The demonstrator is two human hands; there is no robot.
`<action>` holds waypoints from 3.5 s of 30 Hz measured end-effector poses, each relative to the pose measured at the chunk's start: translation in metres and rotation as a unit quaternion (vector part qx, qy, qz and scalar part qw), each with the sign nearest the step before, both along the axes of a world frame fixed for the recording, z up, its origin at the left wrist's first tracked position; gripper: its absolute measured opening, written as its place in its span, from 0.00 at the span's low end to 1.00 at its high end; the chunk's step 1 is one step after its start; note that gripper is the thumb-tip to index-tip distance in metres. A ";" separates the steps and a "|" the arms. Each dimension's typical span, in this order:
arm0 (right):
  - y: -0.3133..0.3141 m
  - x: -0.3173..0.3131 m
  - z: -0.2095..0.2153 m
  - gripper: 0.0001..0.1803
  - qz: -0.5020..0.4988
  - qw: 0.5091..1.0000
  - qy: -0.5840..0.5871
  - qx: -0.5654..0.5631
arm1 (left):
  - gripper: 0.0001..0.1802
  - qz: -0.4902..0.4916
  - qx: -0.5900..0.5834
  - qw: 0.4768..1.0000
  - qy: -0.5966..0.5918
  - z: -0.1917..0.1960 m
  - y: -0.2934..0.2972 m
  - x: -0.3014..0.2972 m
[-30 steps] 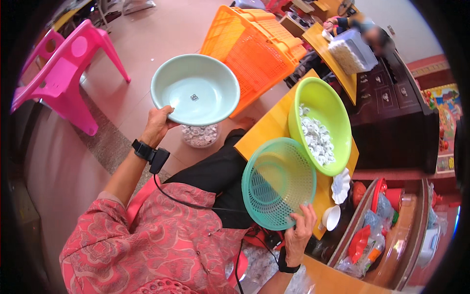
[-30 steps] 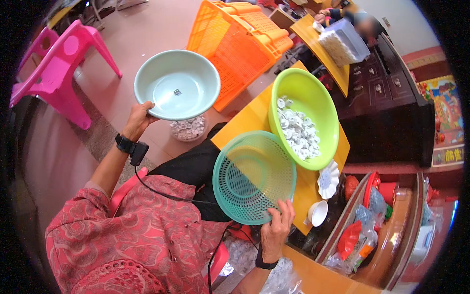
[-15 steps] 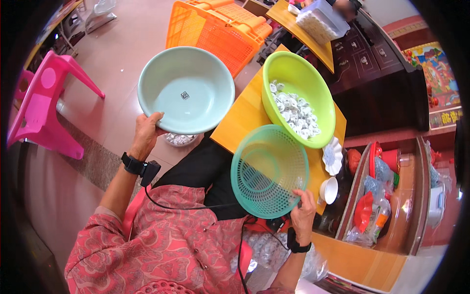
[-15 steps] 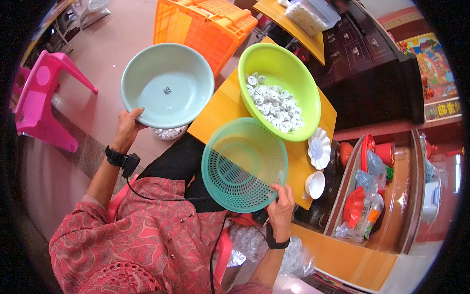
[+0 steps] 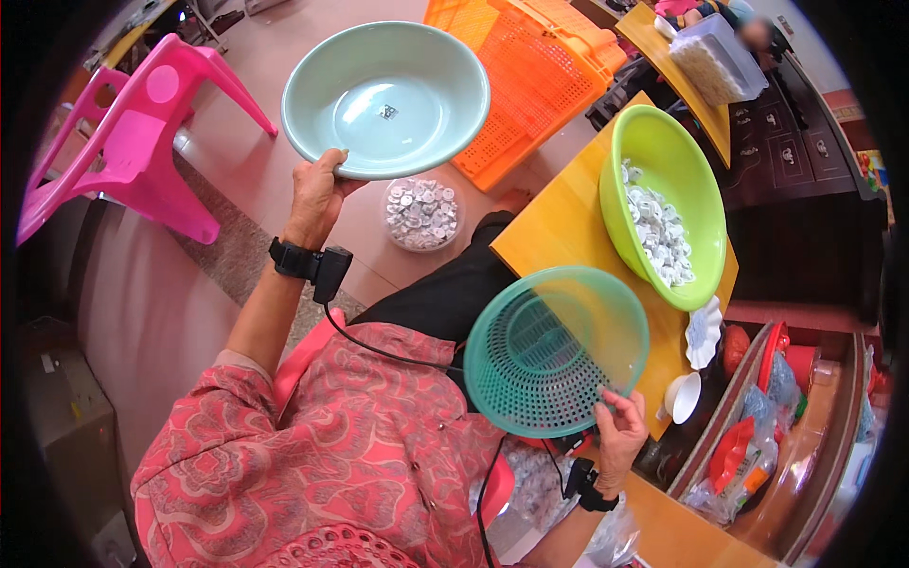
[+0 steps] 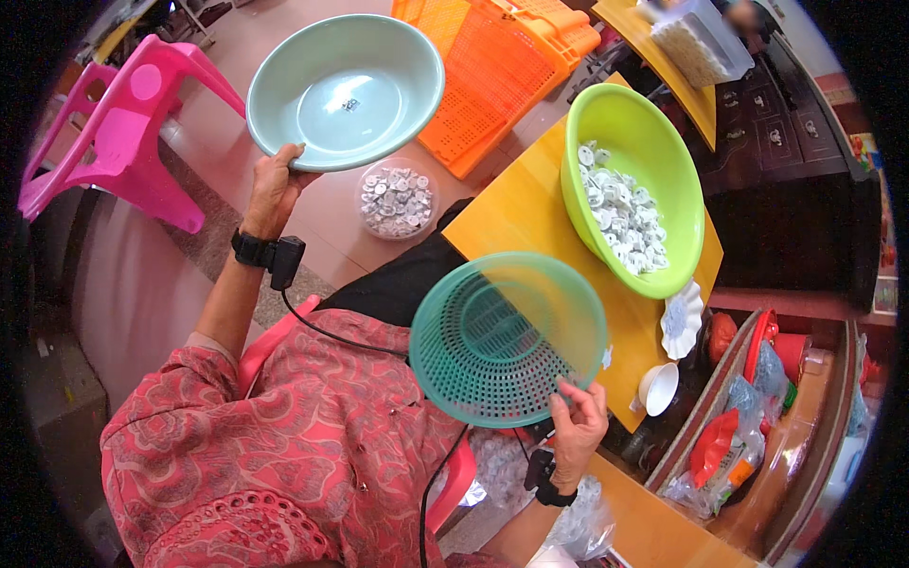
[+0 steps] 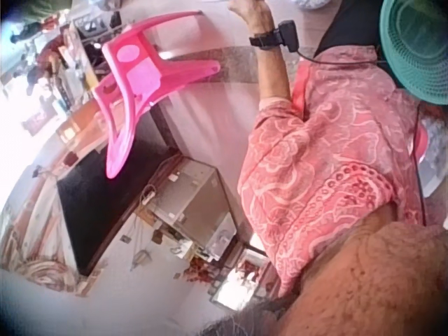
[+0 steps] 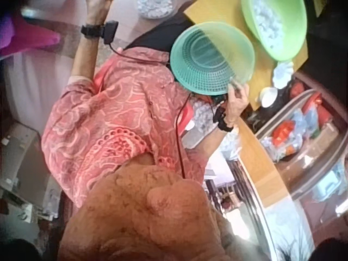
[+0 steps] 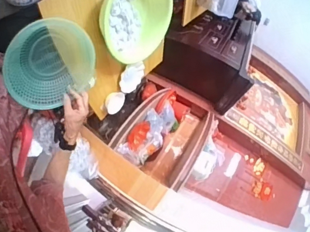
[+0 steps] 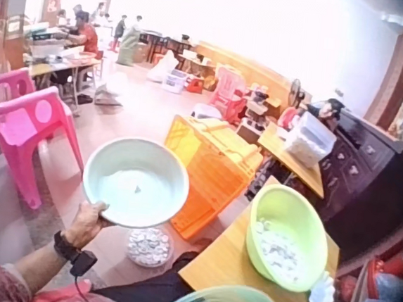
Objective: Sorting small white plastic shoe components from bags into various bowls and containers.
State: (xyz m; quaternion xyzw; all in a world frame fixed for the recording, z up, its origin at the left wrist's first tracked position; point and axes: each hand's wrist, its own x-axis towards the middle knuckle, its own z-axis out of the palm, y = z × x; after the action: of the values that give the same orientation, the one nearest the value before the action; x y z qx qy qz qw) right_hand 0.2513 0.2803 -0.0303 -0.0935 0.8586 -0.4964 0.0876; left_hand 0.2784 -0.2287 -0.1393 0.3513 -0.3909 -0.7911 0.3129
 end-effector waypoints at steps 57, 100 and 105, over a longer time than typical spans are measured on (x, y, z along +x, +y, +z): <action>-0.167 -0.143 0.020 0.29 -0.134 0.941 -0.049 -0.306 | 0.19 -0.187 -0.050 0.980 -0.038 0.037 0.059 -0.013; -0.181 -0.147 0.046 0.18 -0.214 0.939 0.081 -0.257 | 0.25 -0.091 0.151 0.984 -0.026 -0.075 0.010 -0.028; -0.116 -0.151 0.035 0.27 -0.205 0.882 -0.060 -0.420 | 0.24 -0.061 0.157 0.984 -0.050 -0.116 -0.005 -0.059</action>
State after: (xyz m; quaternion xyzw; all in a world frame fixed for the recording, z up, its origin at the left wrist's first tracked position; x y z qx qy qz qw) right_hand 0.1007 0.1648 0.0047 0.0870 0.5623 -0.8222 -0.0125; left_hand 0.2194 -0.2342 -0.2549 0.4107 -0.2979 -0.8417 0.1850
